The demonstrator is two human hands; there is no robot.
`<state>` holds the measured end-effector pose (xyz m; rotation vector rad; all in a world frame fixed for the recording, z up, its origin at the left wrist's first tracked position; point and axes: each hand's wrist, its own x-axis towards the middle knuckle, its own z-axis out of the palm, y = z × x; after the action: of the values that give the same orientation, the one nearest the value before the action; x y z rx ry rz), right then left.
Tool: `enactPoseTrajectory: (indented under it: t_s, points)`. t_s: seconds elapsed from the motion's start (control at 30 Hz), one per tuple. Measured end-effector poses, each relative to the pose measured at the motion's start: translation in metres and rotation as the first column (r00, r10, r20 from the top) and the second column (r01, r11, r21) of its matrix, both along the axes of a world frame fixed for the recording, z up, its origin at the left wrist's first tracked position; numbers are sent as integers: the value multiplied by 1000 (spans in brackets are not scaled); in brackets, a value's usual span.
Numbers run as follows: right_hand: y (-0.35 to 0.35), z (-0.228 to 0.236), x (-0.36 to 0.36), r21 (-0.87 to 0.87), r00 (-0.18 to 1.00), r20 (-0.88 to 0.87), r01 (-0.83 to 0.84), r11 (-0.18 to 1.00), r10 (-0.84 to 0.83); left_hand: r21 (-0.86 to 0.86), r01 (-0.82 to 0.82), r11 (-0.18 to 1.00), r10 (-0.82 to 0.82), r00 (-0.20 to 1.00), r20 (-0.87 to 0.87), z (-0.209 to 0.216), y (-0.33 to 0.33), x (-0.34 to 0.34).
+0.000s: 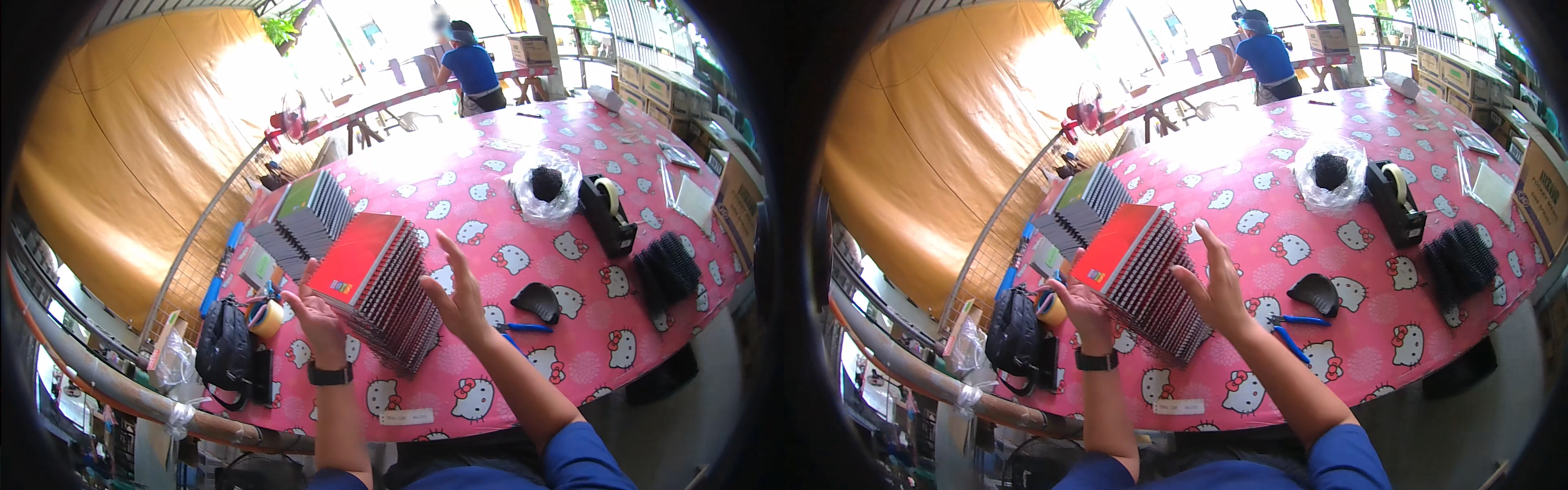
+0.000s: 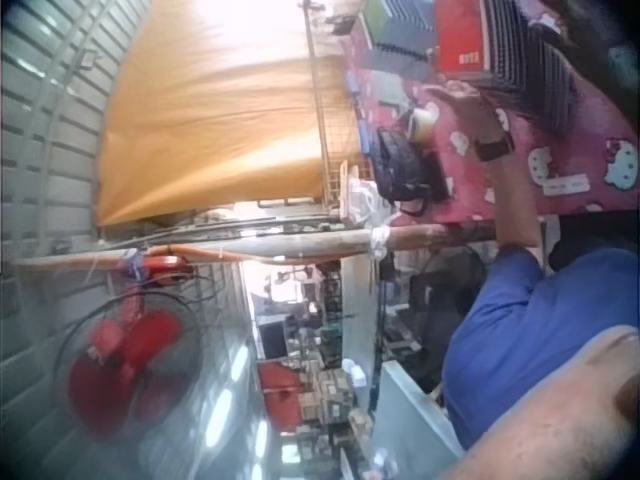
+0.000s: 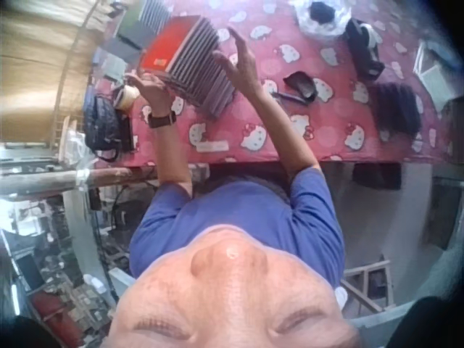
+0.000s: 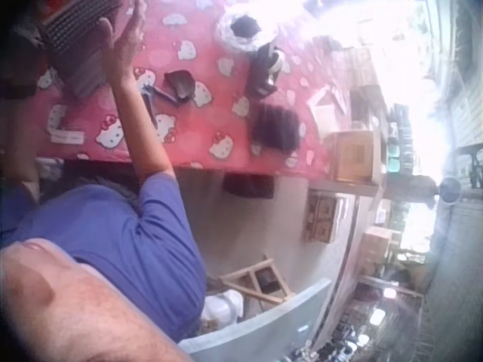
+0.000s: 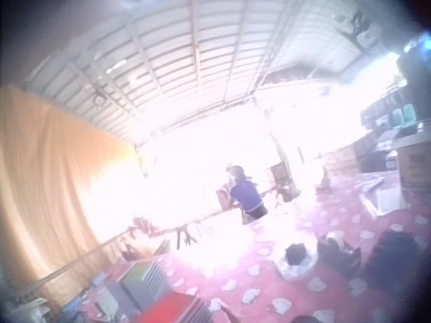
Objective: The person uses blue-handled snips to trim the ends of spiral bindings on a stack of notebooks.
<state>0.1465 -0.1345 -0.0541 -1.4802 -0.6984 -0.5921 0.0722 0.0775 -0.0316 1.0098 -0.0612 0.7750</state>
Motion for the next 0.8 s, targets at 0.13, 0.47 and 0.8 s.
enactPoseTrajectory:
  t_s: [0.13,0.47,0.8]
  points:
    - [29,2,22,143,828,-199,-505,851,525,14,-96,995,97,991,-94,-10,3,-3]
    - [35,-5,10,58,942,-141,-298,953,304,76,-299,951,306,947,-98,-10,-22,2]
    - [-126,-58,-1,-772,883,-465,-367,518,-67,332,-334,882,425,868,-255,-60,14,-66]
